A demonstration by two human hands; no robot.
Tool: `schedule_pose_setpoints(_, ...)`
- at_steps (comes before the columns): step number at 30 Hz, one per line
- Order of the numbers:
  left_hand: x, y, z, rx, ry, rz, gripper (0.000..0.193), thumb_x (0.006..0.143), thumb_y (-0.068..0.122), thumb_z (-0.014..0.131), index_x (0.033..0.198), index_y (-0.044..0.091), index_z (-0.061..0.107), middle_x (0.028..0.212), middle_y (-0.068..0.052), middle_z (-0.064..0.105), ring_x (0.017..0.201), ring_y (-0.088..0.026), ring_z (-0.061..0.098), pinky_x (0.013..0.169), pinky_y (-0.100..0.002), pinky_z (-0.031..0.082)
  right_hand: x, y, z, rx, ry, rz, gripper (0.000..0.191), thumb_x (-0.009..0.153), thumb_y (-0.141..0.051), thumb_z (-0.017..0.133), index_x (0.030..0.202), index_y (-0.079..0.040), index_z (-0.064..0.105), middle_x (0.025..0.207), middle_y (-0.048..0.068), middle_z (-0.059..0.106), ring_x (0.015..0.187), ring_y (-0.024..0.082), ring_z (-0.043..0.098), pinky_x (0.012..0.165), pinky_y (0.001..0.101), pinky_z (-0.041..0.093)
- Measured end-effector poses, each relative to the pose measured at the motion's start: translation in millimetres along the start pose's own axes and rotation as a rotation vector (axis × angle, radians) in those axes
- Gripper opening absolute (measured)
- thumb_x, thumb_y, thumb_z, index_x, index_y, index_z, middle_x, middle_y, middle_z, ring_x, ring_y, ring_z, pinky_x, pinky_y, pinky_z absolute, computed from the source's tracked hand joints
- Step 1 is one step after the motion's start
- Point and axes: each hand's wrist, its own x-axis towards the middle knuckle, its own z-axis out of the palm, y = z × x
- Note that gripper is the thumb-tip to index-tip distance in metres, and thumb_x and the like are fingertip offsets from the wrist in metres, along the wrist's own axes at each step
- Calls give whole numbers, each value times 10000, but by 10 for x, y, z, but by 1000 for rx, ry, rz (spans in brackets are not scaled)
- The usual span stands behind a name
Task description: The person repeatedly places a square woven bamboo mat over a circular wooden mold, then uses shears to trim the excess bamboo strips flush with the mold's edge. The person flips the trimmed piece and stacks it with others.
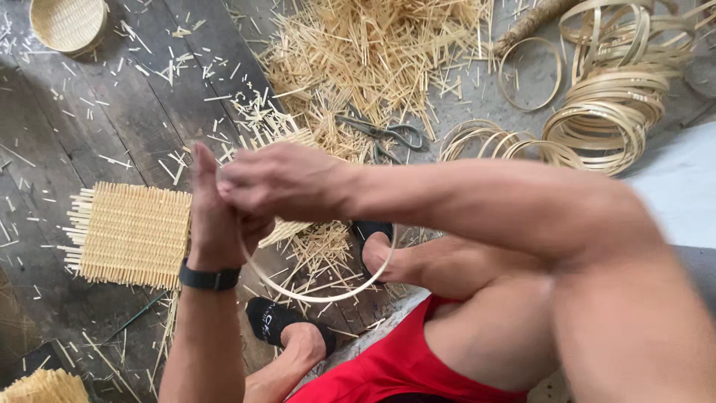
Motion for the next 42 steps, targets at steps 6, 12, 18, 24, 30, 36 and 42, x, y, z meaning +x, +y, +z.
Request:
schedule_pose_setpoints(6,-61,-186,-153,94,205,93,696,944,810,344,677,184,494,499,67,425,383,-61,404,309,-269,364,49,-124,471,-122,60,40,452,909,-110,720,1261,162,644,951,134,645,818,190,646,700,294,612)
schedule_pose_setpoints(12,249,-337,-573,-214,100,234,488,1002,611,542,889,156,676,544,100,456,421,-28,370,370,-220,295,9,535,322,358,69,654,459,796,78,559,1224,-3,703,1142,178,746,1006,288,735,814,371,624)
schedule_pose_setpoints(18,380,-209,-1036,-487,153,462,232,1044,283,622,915,97,675,706,4,609,582,-113,517,549,-282,436,-548,798,480,1542,453,1146,422,1036,-359,586,1066,55,662,732,47,599,655,168,622,614,354,594)
schedule_pose_setpoints(24,471,-91,-1252,-186,171,107,234,973,243,662,782,106,655,592,29,584,437,-51,431,390,-225,354,-628,834,787,1597,297,1242,373,1041,-333,696,880,3,689,565,-22,481,428,63,387,381,226,315)
schedule_pose_setpoints(30,525,-191,-1282,-292,214,267,314,1006,324,693,782,121,608,563,61,483,442,-64,394,406,-231,347,-507,754,863,1455,376,1373,447,1008,-420,610,834,-27,734,569,-31,486,463,80,441,418,234,372)
schedule_pose_setpoints(36,522,-327,-1408,-387,291,221,358,975,413,661,801,100,676,518,84,412,422,-46,342,369,-214,289,-572,672,1023,1712,597,1288,408,1054,-369,640,819,-39,692,557,-41,396,454,70,360,408,229,304)
schedule_pose_setpoints(42,591,-465,-1499,-481,295,355,372,971,398,743,739,144,600,525,77,409,419,-53,305,354,-236,251,-629,722,1076,1785,382,1203,480,1106,-349,632,679,-145,555,549,-47,399,452,66,358,394,231,290)
